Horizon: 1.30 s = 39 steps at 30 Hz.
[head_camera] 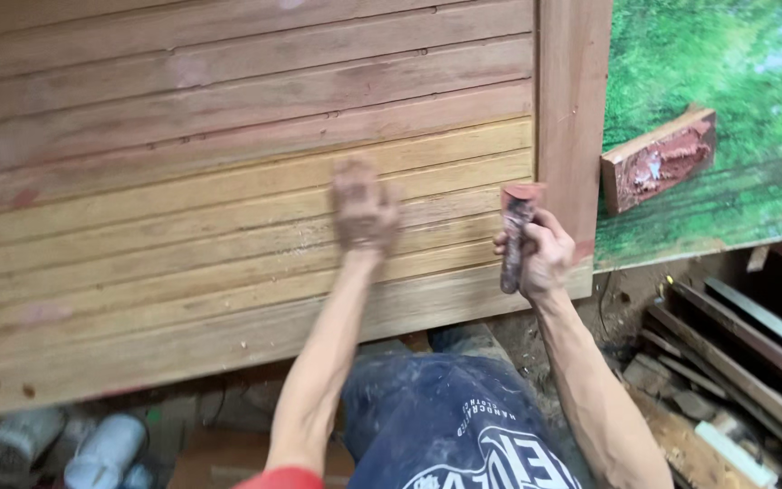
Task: The person applies a reddish-brown wood filler to a wooden door panel using a putty knife. They spread the filler into the grooves and along the frame, then flip the door to work on the other side.
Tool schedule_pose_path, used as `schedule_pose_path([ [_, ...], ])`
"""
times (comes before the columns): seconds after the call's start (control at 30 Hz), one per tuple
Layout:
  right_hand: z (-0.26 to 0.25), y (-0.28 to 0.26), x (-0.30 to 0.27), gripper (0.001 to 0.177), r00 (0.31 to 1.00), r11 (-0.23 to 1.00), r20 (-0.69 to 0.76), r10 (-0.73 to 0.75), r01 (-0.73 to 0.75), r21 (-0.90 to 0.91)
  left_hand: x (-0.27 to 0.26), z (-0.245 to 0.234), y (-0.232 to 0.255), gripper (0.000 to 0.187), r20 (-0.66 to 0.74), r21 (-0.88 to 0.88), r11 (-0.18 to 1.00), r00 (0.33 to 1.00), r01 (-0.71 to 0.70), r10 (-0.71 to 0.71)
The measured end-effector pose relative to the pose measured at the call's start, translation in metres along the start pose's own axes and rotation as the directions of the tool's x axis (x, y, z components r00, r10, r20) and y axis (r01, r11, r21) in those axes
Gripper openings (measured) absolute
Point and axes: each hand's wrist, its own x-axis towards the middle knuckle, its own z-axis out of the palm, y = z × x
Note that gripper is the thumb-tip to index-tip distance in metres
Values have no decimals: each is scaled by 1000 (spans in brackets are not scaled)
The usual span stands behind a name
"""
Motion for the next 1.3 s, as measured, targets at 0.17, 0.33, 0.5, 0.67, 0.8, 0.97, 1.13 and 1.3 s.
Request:
schedule_pose_path([
  [0.17, 56, 40, -15, 37, 1000, 999, 14, -20, 20, -38, -7, -36, -92, 65, -28, 75, 993, 995, -96, 99],
  [0.33, 100, 84, -62, 29, 999, 994, -54, -4, -2, -112, -10, -28, -95, 62, -60, 21, 996, 994, -91, 92],
  [0.5, 103, 124, -117, 37, 950, 959, -226, -215, 162, -233, -12, -26, -104, 65, -27, -46, 990, 991, -132, 130],
  [0.67, 69, 174, -164, 49, 807, 821, -360, -468, 246, -515, -10, -27, -117, 70, 35, -33, 976, 976, -214, 215],
  [0.8, 47, 211, -181, 55, 766, 790, -431, -477, 158, -593, -20, -41, -119, 73, 122, 10, 969, 963, -245, 242],
  [0.97, 41, 244, -174, 65, 708, 596, -326, -627, 166, -786, -64, -50, -108, 79, 205, 77, 976, 961, -204, 185],
  [1.13, 31, 267, -170, 71, 727, 606, -279, -627, 230, -761, -101, -47, -92, 85, 152, 100, 976, 972, -194, 178],
  [1.3, 14, 298, -184, 68, 817, 701, -254, -517, 235, -673, -100, -43, -90, 83, 104, 141, 964, 972, -226, 213],
])
